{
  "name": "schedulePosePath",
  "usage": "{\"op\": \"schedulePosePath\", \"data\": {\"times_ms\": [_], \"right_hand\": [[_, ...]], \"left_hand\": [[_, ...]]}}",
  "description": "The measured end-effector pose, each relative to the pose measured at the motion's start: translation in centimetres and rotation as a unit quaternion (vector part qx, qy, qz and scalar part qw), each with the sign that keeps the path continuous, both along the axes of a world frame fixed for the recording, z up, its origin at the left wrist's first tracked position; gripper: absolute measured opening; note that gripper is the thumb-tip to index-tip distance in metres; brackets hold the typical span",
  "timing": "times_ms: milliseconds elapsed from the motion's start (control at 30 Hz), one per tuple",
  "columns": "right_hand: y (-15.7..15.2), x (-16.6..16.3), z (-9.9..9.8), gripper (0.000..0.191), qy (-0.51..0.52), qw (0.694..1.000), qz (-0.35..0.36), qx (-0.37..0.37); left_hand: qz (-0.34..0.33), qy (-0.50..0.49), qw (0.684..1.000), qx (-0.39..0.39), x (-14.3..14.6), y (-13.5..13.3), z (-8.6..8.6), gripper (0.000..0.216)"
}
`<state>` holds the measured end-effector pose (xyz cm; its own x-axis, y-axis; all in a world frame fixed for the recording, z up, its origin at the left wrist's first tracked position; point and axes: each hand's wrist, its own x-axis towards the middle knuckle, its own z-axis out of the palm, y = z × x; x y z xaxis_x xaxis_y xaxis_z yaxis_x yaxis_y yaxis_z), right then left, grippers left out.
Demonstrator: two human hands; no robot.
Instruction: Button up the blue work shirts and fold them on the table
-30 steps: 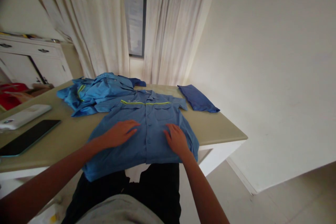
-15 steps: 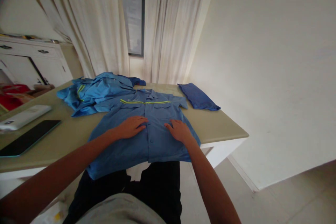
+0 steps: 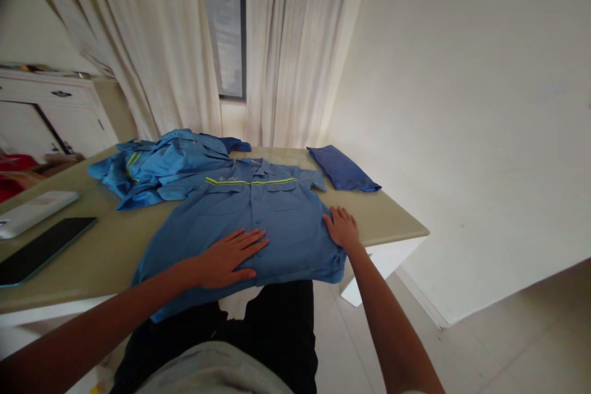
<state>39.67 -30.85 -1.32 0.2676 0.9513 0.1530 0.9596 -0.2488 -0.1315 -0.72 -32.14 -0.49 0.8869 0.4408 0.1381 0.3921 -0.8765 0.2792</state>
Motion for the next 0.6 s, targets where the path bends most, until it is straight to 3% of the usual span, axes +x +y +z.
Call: {"op": "schedulePosePath", "data": {"times_ms": [100, 233, 300, 433, 600], "right_hand": [[-2.4, 0.4, 0.1, 0.049, 0.01, 0.991, -0.002, 0.13], [-7.9, 0.0, -2.4, 0.046, 0.122, 0.942, -0.014, 0.312], [-10.7, -1.0, -4.8, 0.051, 0.187, 0.929, -0.031, 0.318], [-14.1, -2.8, -8.5, 0.05, 0.312, 0.919, -0.022, 0.24], [-15.2, -2.1, -9.1, 0.051, 0.364, 0.878, -0.045, 0.306]], "left_hand": [[0.022, 0.012, 1.0, -0.002, -2.0, -0.5, 0.4, 0.063], [0.211, -0.007, 0.976, 0.054, -7.3, -0.6, -0.8, 0.059], [0.258, 0.002, 0.963, 0.077, -9.7, -0.6, -1.9, 0.06], [0.246, 0.021, 0.964, 0.099, -12.0, -0.4, -3.4, 0.06], [0.236, 0.025, 0.962, 0.132, -12.0, 0.1, -3.4, 0.059]]}}
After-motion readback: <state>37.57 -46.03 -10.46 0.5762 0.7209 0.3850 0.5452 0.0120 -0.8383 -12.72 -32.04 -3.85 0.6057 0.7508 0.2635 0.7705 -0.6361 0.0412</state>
